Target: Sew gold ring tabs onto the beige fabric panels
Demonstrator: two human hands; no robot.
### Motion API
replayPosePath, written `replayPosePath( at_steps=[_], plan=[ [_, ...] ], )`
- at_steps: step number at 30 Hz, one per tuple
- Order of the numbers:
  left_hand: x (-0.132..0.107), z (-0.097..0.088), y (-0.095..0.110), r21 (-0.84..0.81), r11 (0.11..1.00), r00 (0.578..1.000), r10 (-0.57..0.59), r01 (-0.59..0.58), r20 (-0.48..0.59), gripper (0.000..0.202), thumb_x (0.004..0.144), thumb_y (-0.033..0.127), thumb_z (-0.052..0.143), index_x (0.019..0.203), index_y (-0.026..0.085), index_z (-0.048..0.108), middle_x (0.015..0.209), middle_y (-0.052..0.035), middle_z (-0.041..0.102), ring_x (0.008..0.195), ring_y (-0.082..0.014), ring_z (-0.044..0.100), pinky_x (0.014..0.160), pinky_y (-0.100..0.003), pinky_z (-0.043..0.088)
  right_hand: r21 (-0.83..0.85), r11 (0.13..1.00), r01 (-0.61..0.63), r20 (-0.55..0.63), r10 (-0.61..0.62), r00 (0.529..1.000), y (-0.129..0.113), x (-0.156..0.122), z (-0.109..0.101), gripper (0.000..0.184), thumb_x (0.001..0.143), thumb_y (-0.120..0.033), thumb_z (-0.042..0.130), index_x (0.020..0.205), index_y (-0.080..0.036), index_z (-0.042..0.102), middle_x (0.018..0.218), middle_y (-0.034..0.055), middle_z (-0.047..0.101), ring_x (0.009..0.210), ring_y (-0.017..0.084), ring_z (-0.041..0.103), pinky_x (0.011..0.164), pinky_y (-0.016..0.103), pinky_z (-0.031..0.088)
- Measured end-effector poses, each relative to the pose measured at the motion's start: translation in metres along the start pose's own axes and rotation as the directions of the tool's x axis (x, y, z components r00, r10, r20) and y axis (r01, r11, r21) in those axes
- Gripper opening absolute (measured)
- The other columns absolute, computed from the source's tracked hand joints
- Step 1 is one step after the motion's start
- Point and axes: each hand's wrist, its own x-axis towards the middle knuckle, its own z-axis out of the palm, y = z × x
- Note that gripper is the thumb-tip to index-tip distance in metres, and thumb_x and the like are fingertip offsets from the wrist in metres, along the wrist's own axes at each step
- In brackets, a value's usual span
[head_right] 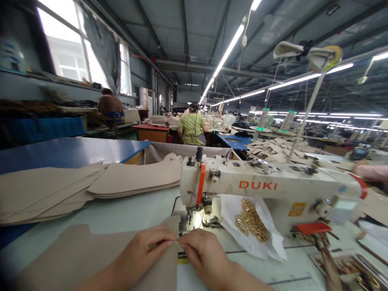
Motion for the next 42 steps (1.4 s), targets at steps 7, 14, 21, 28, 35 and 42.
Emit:
replayPosePath(
  at_steps=[7,14,21,28,35,42],
  plan=[
    [0.006,-0.005,-0.006,-0.054,0.976,0.976,-0.212,0.209,-0.055,0.027,0.078,0.038,0.050,0.084,0.022,0.071,0.070,0.0011,0.070,0.067,-0.0182,0.063,0.066,-0.025,0.047,-0.199,0.979,0.034,0.028,-0.029,0.999,-0.009,-0.014,-0.040,0.026,0.093,-0.019,0.043,0.108,-0.017,0.063,0.101,0.0086,0.067,0.094,0.017,0.061,0.083,0.026,0.046],
    [0.010,-0.003,-0.007,-0.176,0.943,0.946,-0.305,0.283,-0.110,0.034,0.070,0.046,0.052,0.085,0.020,0.069,0.051,0.0031,0.060,0.057,-0.0194,0.061,0.061,-0.027,0.049,-0.556,0.741,-0.375,-0.138,0.363,0.922,0.022,-0.028,-0.114,0.026,0.091,-0.016,0.042,0.104,-0.014,0.065,0.101,0.0095,0.068,0.094,0.018,0.062,0.083,0.025,0.045],
    [0.015,-0.001,-0.009,-0.258,0.922,0.937,-0.328,0.290,-0.117,0.034,0.065,0.049,0.053,0.080,0.021,0.068,0.053,0.0013,0.063,0.063,-0.0216,0.064,0.061,-0.029,0.051,-0.693,0.593,-0.411,-0.015,0.558,0.830,0.051,-0.018,-0.113,0.018,0.080,-0.014,0.055,0.088,-0.012,0.071,0.093,0.0134,0.070,0.091,0.025,0.064,0.075,0.029,0.046],
    [0.020,0.003,-0.016,-0.237,0.927,0.944,-0.317,0.290,-0.087,0.034,0.068,0.048,0.052,0.083,0.021,0.066,0.052,0.0019,0.061,0.062,-0.0210,0.064,0.062,-0.029,0.050,-0.754,0.560,-0.343,0.055,0.574,0.817,0.054,-0.011,-0.105,0.026,0.088,-0.014,0.045,0.089,-0.009,0.071,0.093,0.0174,0.069,0.092,0.027,0.063,0.076,0.031,0.044],
    [0.024,0.003,-0.018,-0.174,0.947,0.957,-0.284,0.270,-0.061,0.035,0.071,0.048,0.051,0.086,0.021,0.068,0.055,0.0018,0.062,0.060,-0.0195,0.063,0.064,-0.028,0.049,-0.692,0.608,-0.388,0.015,0.550,0.835,0.058,-0.010,-0.103,0.025,0.086,-0.012,0.047,0.084,-0.008,0.071,0.092,0.0181,0.068,0.091,0.028,0.061,0.080,0.034,0.042],
    [0.025,0.002,-0.013,-0.215,0.936,0.951,-0.301,0.279,-0.074,0.034,0.068,0.048,0.054,0.084,0.021,0.068,0.052,0.0025,0.061,0.057,-0.0188,0.060,0.061,-0.027,0.048,-0.388,0.744,-0.543,-0.137,0.536,0.833,0.064,-0.017,-0.113,0.020,0.081,-0.016,0.054,0.076,-0.014,0.072,0.083,0.0080,0.070,0.080,0.020,0.063,0.073,0.029,0.045]
  ],
)
